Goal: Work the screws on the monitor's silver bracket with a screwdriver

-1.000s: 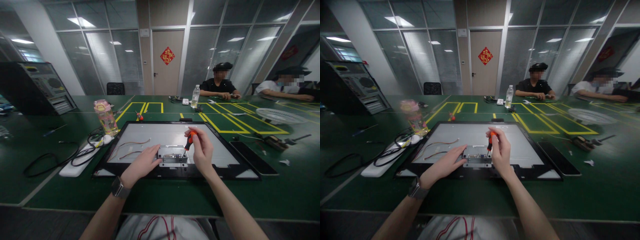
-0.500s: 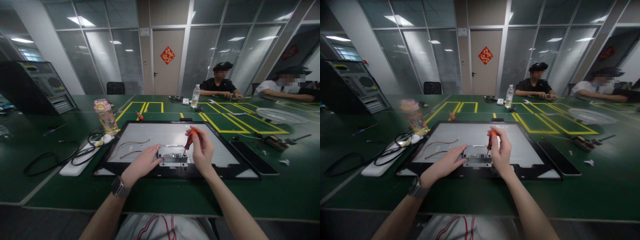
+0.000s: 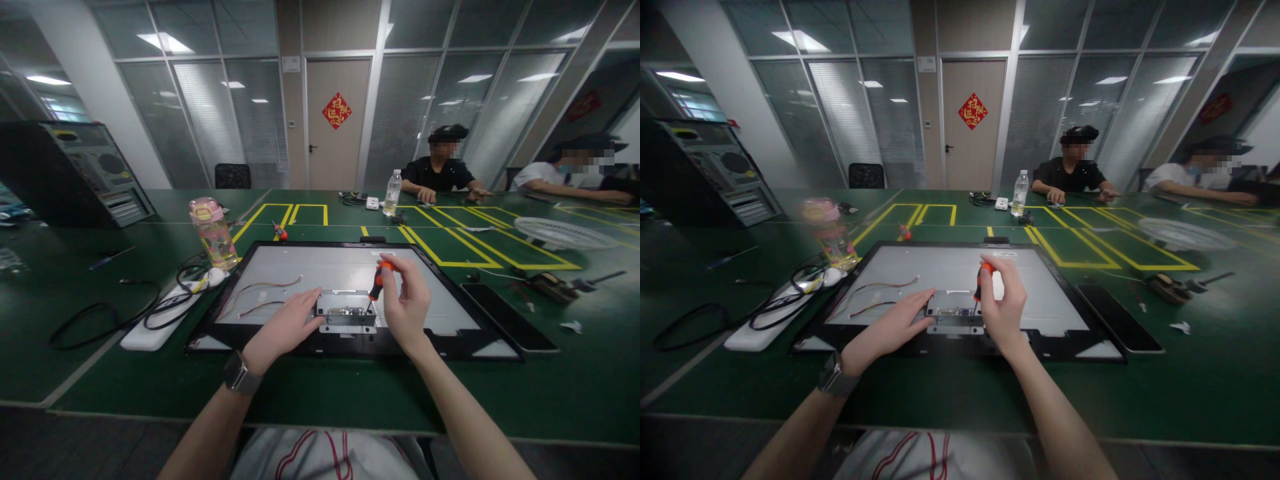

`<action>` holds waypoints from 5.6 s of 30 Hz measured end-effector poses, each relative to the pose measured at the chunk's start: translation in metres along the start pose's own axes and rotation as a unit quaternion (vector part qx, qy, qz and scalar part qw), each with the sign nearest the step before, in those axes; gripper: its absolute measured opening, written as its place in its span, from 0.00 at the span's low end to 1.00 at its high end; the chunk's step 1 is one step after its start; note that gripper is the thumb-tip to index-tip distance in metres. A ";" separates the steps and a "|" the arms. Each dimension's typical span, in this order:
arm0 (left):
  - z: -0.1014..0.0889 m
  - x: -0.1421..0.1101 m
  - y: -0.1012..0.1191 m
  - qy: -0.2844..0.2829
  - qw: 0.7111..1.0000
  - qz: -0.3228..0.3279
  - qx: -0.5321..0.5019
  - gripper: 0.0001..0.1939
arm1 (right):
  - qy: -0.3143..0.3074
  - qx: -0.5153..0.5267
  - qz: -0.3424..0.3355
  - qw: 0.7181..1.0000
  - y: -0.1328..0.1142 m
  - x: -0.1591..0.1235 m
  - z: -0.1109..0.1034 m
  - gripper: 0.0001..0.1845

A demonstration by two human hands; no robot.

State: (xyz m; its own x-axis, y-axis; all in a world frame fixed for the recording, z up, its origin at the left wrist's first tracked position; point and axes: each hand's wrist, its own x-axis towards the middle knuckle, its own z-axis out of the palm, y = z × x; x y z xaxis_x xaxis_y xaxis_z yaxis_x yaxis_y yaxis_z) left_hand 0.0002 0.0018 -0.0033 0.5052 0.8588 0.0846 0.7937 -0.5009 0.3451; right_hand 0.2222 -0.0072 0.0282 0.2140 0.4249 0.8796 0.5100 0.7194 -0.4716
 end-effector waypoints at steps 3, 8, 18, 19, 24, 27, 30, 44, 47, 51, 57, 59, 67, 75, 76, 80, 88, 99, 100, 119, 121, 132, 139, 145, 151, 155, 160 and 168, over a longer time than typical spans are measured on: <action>0.001 0.000 -0.001 0.003 1.000 0.003 0.000 0.28 | -0.014 0.037 0.019 0.999 0.002 -0.001 -0.001 0.11; 0.001 0.000 -0.001 0.005 1.000 0.005 -0.004 0.28 | -0.014 0.017 -0.045 0.999 0.001 0.000 0.000 0.05; 0.001 0.000 -0.002 0.005 1.000 0.009 -0.004 0.28 | -0.040 0.042 0.011 0.998 0.000 -0.002 -0.002 0.12; 0.001 0.000 -0.001 0.005 1.000 0.009 -0.004 0.28 | -0.040 0.043 0.003 0.998 0.000 -0.002 -0.002 0.11; 0.000 0.000 0.000 0.004 1.000 0.006 -0.001 0.28 | -0.019 0.006 -0.050 0.999 -0.002 0.000 -0.001 0.05; 0.001 0.000 -0.001 0.003 1.000 0.007 -0.002 0.29 | -0.010 -0.004 -0.042 0.999 -0.002 0.000 0.000 0.06; 0.002 0.000 -0.003 0.004 1.000 0.007 -0.002 0.30 | -0.008 0.021 -0.012 1.000 0.001 -0.003 0.001 0.08; -0.001 0.000 0.000 0.002 1.000 0.004 -0.007 0.28 | 0.010 -0.007 -0.045 0.999 -0.003 0.000 0.000 0.07; -0.002 0.000 0.001 0.000 1.000 0.003 -0.007 0.27 | 0.001 0.015 -0.024 1.000 -0.002 -0.001 0.000 0.08; -0.002 0.000 0.001 -0.001 1.000 0.003 -0.004 0.28 | -0.014 0.040 -0.032 0.999 -0.001 -0.001 0.000 0.09; 0.001 0.001 -0.001 0.007 1.000 0.009 -0.002 0.28 | -0.019 -0.017 -0.050 0.998 -0.004 0.001 0.001 0.07; 0.002 0.001 -0.003 0.007 1.000 0.010 -0.001 0.28 | -0.017 -0.015 -0.045 0.999 -0.004 0.000 0.001 0.08; 0.002 0.001 -0.003 0.008 1.000 0.008 -0.001 0.28 | -0.053 0.046 -0.009 0.997 0.000 -0.001 -0.001 0.12; -0.001 -0.001 -0.001 0.005 1.000 0.003 -0.002 0.29 | -0.014 -0.001 -0.041 0.999 -0.003 0.002 0.001 0.08; 0.000 -0.001 -0.002 0.005 1.000 0.003 -0.001 0.29 | -0.013 -0.001 -0.038 0.999 -0.003 0.002 0.000 0.08; 0.001 0.000 -0.002 0.006 1.000 0.007 0.000 0.28 | -0.023 0.030 -0.013 0.999 0.000 -0.001 -0.001 0.11; 0.001 0.001 -0.002 0.006 1.000 0.005 0.012 0.28 | -0.024 0.006 -0.061 0.998 -0.002 0.000 -0.001 0.07; -0.001 0.000 0.000 -0.001 1.000 0.002 0.000 0.29 | -0.037 0.028 -0.012 0.999 0.001 -0.003 -0.002 0.12; -0.001 0.000 0.000 -0.001 1.000 0.002 0.000 0.29 | -0.041 0.032 -0.009 0.999 0.001 -0.003 -0.002 0.13; -0.001 0.001 0.001 -0.002 1.000 0.001 0.005 0.28 | -0.055 0.043 -0.026 0.997 -0.002 -0.002 -0.003 0.14; -0.001 0.000 0.001 -0.001 1.000 0.000 0.003 0.27 | -0.046 0.037 -0.034 0.998 -0.002 -0.001 -0.002 0.13; 0.001 0.001 -0.002 0.005 1.000 0.007 -0.003 0.28 | -0.040 0.014 -0.037 0.998 -0.003 0.000 -0.004 0.14; 0.001 0.000 -0.002 0.005 1.000 0.006 0.004 0.29 | -0.019 -0.010 -0.046 0.999 -0.003 0.000 -0.001 0.11; 0.001 0.001 0.000 0.000 1.000 0.002 0.008 0.29 | -0.038 0.002 -0.046 0.998 -0.003 0.000 0.001 0.10; 0.001 0.000 -0.001 0.003 1.000 0.005 0.003 0.28 | -0.061 0.034 -0.014 0.997 -0.001 -0.003 -0.002 0.13; -0.001 0.000 0.000 0.000 1.000 0.006 0.000 0.27 | -0.054 0.010 -0.026 0.998 -0.001 -0.001 -0.001 0.12; -0.003 0.000 0.003 -0.002 1.000 0.002 0.000 0.28 | -0.029 -0.016 -0.055 0.998 -0.004 0.001 -0.001 0.08; -0.001 0.001 0.000 0.002 1.000 0.006 0.001 0.28 | -0.073 0.045 -0.013 0.996 0.001 -0.003 -0.002 0.16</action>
State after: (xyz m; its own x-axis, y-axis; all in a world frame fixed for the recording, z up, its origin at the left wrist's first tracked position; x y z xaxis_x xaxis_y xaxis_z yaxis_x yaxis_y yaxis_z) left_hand 0.0000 0.0026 -0.0026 0.5127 0.8536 0.0925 0.7886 -0.5108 0.3424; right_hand 0.2238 -0.0087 0.0254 0.0739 0.4759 0.8764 0.4352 0.7753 -0.4577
